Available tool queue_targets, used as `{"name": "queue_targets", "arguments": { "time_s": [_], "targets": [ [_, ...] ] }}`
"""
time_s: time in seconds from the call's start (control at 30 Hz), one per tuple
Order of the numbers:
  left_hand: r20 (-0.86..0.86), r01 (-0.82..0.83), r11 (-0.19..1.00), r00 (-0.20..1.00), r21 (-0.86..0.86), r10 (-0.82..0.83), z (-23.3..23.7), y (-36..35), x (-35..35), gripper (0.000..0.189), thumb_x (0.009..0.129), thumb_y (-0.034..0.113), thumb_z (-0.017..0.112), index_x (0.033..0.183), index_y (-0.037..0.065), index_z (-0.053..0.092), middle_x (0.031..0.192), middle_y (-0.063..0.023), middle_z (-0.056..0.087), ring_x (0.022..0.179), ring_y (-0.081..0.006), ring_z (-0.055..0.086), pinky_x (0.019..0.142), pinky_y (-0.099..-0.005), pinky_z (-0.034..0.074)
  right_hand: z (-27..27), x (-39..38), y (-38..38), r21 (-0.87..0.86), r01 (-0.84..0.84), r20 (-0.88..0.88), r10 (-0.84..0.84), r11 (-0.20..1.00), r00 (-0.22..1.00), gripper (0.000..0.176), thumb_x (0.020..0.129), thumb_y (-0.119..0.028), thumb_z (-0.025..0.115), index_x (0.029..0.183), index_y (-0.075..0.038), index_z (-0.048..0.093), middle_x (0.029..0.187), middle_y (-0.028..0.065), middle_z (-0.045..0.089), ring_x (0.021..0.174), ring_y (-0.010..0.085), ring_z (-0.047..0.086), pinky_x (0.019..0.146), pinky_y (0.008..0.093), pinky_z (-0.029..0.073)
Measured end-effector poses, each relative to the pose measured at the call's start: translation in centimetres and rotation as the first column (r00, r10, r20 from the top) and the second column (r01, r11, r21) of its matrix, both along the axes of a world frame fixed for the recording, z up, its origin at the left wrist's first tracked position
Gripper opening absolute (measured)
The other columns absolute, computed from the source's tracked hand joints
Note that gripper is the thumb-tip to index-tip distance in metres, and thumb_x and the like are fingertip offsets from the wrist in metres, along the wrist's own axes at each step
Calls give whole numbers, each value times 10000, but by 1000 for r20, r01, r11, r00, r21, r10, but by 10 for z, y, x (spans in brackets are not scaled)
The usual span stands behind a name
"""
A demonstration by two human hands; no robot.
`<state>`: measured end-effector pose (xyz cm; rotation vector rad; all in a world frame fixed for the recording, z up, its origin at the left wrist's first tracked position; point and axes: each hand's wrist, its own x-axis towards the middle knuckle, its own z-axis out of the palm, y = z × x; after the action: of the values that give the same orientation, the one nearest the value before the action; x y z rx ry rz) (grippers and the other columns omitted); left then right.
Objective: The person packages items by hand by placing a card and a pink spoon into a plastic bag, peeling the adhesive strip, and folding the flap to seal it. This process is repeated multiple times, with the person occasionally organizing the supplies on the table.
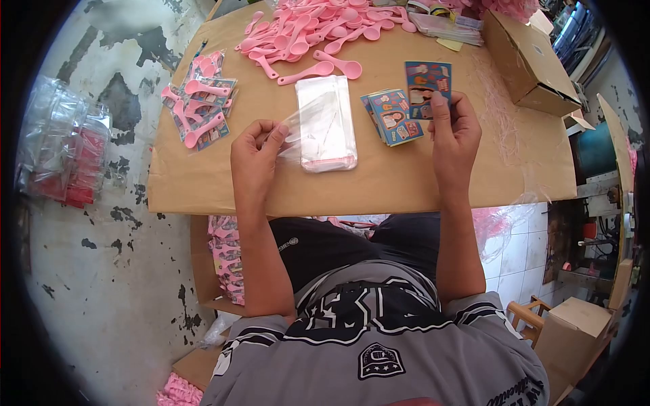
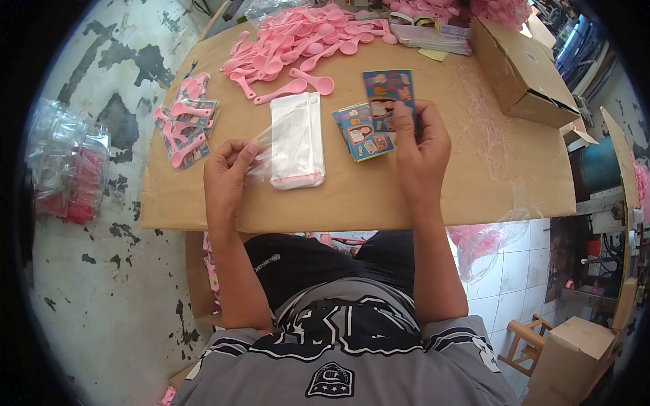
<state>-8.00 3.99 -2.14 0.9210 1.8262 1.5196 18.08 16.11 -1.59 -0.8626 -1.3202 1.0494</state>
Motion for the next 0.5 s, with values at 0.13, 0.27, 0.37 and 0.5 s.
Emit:
{"name": "queue_targets", "arguments": {
  "time_s": [0.13, 0.27, 0.37, 0.5],
  "targets": [
    [-168, -10, 999, 986, 34, 16, -10, 1, -7, 239, 977, 176, 747, 1129, -1, 694, 765, 4, 663, 682, -67, 578, 658, -235, 453, 12, -22, -36, -45, -325, 67, 327, 945, 943, 189, 1078, -205, 607, 1051, -22, 646, 820, -3, 626, 715, 60, 514, 601, 269, 403],
    [-108, 16, 1000, 994, -21, -18, -2, -3, 1, 260, 987, 157, 728, 1201, 21, 670, 721, 25, 631, 657, -43, 535, 605, -219, 414, 6, -61, -59, -29, -546, 286, 530, 837, 798, 206, 1059, -199, 578, 991, -5, 573, 714, 235, 604, 638, 392, 608, 609, 450, 464],
    [-17, 12, 1000, 1000, 14, -12, -2, -5, 0, 292, 1010, 132, 694, 1276, 26, 633, 721, 14, 659, 666, -31, 556, 590, -206, 414, -4, -76, -57, -55, -500, 516, 453, 864, 727, 214, 1064, -220, 557, 1022, -10, 553, 764, 261, 655, 730, 463, 653, 649, 532, 474],
    [-142, -48, 998, 989, -33, 43, -4, -16, -22, 376, 1034, 105, 665, 1383, 21, 553, 861, -80, 760, 763, -61, 671, 631, -218, 499, 0, -74, -56, -36, -466, 584, 397, 884, 708, 219, 1063, -232, 545, 1035, -14, 538, 780, 267, 671, 769, 485, 659, 671, 572, 469]
  ]
}}
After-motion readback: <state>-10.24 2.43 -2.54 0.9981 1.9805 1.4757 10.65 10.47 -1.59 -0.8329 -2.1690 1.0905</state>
